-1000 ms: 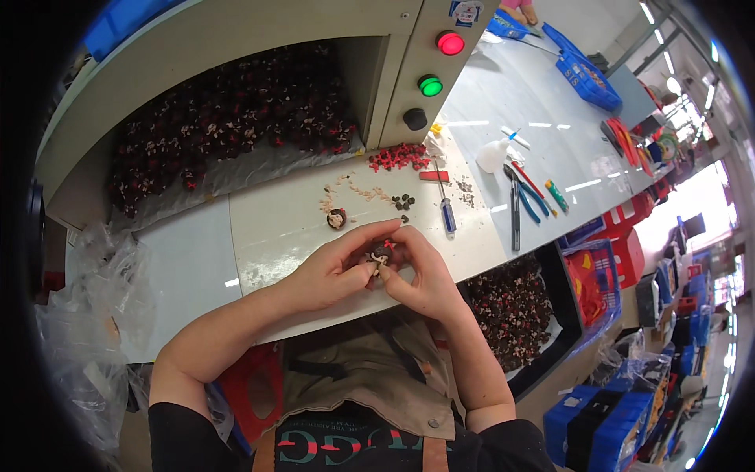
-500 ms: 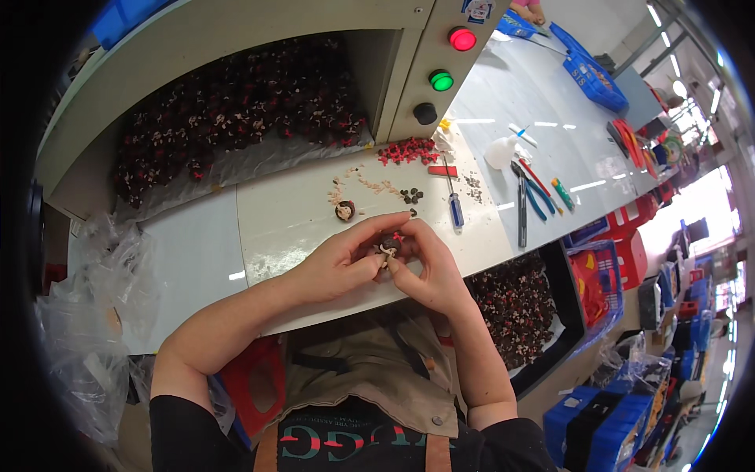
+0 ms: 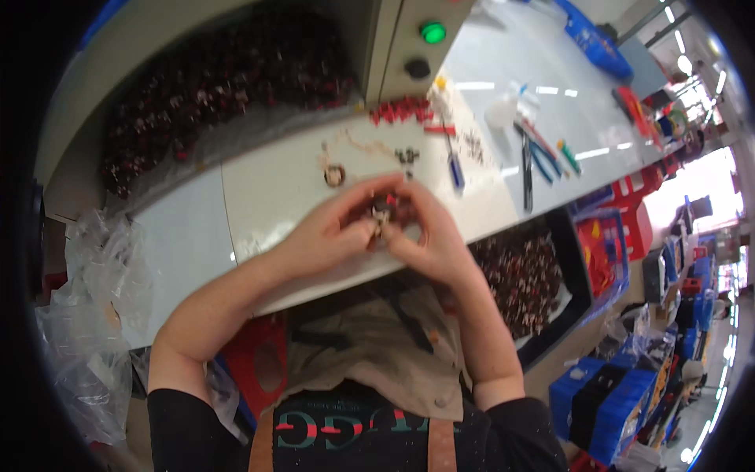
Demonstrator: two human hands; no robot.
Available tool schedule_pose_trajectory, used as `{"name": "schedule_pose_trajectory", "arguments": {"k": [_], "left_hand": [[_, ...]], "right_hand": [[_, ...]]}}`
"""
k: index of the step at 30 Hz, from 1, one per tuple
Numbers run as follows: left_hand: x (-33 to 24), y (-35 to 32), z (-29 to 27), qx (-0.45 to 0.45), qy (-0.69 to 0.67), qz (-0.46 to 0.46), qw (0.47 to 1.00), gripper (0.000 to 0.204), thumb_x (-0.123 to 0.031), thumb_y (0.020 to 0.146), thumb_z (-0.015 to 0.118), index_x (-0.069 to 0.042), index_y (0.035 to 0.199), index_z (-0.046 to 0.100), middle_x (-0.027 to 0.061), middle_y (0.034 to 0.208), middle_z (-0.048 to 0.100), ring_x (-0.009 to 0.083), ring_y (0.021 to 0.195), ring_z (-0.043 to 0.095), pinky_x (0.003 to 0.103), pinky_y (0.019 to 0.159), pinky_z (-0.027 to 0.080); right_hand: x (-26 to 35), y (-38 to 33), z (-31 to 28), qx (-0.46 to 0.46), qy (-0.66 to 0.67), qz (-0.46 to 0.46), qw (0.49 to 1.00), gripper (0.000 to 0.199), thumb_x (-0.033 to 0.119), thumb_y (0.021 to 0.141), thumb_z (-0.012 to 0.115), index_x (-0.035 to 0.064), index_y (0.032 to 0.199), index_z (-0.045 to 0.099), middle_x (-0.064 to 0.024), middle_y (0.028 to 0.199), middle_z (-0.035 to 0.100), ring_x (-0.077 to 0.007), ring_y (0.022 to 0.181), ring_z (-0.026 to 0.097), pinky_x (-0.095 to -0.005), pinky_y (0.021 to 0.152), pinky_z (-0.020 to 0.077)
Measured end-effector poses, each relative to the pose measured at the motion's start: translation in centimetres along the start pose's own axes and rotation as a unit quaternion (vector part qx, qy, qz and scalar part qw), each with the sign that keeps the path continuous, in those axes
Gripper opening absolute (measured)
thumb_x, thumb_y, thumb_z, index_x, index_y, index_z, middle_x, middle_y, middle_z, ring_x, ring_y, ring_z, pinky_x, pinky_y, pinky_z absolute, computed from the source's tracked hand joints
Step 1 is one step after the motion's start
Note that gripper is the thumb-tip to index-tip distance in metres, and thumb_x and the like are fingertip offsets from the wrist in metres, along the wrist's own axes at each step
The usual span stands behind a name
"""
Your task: The person is applying glue to small components and assembling them at a factory workbench.
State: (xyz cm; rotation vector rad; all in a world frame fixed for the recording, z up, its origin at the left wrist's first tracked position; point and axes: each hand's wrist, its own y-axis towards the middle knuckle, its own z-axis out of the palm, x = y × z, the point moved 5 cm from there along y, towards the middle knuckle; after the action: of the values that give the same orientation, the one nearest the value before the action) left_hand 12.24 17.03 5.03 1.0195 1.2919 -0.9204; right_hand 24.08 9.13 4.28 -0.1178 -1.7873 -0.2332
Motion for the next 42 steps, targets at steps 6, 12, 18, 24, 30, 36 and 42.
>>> {"name": "schedule_pose_trajectory", "arguments": {"k": [6,12,18,24,30,36,42], "left_hand": [[-0.07,-0.11,0.09,0.006,-0.077,-0.009,0.997,0.058,-0.005,0.084,0.039,-0.007,0.141,0.029,0.0059,0.129,0.043,0.0112,0.109,0.047,0.026,0.085,0.044],[-0.23,-0.06,0.10,0.002,-0.072,0.008,0.997,0.058,-0.005,0.084,0.039,-0.008,0.142,0.029,0.0052,0.129,0.043,0.0111,0.107,0.048,0.026,0.082,0.044],[-0.02,-0.13,-0.01,0.003,-0.058,-0.015,0.998,0.058,-0.004,0.085,0.038,-0.008,0.142,0.030,0.0049,0.128,0.044,0.0105,0.106,0.048,0.026,0.082,0.044],[0.01,-0.10,0.03,0.002,-0.067,-0.010,0.998,0.058,-0.003,0.084,0.038,-0.008,0.141,0.030,0.0048,0.126,0.044,0.0109,0.104,0.049,0.026,0.082,0.045],[0.12,-0.10,0.00,0.004,-0.064,-0.004,0.998,0.058,-0.002,0.084,0.038,-0.007,0.141,0.030,0.0053,0.126,0.044,0.0108,0.104,0.049,0.025,0.082,0.044],[0.10,-0.10,0.03,0.000,-0.076,0.004,0.997,0.059,-0.001,0.083,0.039,-0.006,0.141,0.030,0.0051,0.126,0.044,0.0099,0.103,0.048,0.025,0.082,0.044],[-0.10,-0.12,0.01,-0.004,-0.052,0.018,0.999,0.059,-0.001,0.082,0.039,-0.006,0.140,0.031,0.0045,0.125,0.045,0.0082,0.093,0.048,0.024,0.080,0.044]], "right_hand": [[-0.08,0.14,0.08,0.018,0.016,-0.015,1.000,0.046,0.001,0.077,0.056,-0.0034,0.121,0.043,-0.0067,0.104,0.055,-0.0124,0.093,0.054,-0.0274,0.084,0.0436],[-0.14,0.26,0.18,-0.002,0.039,-0.019,0.999,0.043,0.001,0.073,0.059,-0.0018,0.114,0.047,-0.0043,0.096,0.051,-0.0094,0.078,0.049,-0.0239,0.073,0.0453],[-0.05,0.26,0.12,-0.005,0.035,-0.023,0.999,0.042,0.001,0.073,0.059,-0.0018,0.113,0.048,-0.0042,0.096,0.051,-0.0091,0.078,0.049,-0.0234,0.072,0.0450],[0.01,0.10,0.17,0.017,0.025,0.009,1.000,0.046,0.001,0.077,0.055,-0.0038,0.121,0.042,-0.0055,0.102,0.053,-0.0112,0.092,0.051,-0.0255,0.083,0.0415],[0.11,0.35,0.12,-0.008,0.015,-0.029,0.999,0.041,-0.001,0.073,0.056,-0.0022,0.113,0.047,-0.0055,0.098,0.052,-0.0094,0.078,0.051,-0.0234,0.072,0.0452],[0.01,0.12,0.14,0.021,0.027,0.005,0.999,0.046,-0.003,0.076,0.053,-0.0048,0.121,0.041,-0.0055,0.103,0.052,-0.0112,0.094,0.051,-0.0259,0.085,0.0414],[0.00,0.29,0.18,-0.014,0.031,-0.021,0.999,0.040,-0.003,0.073,0.056,-0.0020,0.112,0.046,-0.0056,0.093,0.054,-0.0098,0.080,0.054,-0.0236,0.072,0.0456]]}}
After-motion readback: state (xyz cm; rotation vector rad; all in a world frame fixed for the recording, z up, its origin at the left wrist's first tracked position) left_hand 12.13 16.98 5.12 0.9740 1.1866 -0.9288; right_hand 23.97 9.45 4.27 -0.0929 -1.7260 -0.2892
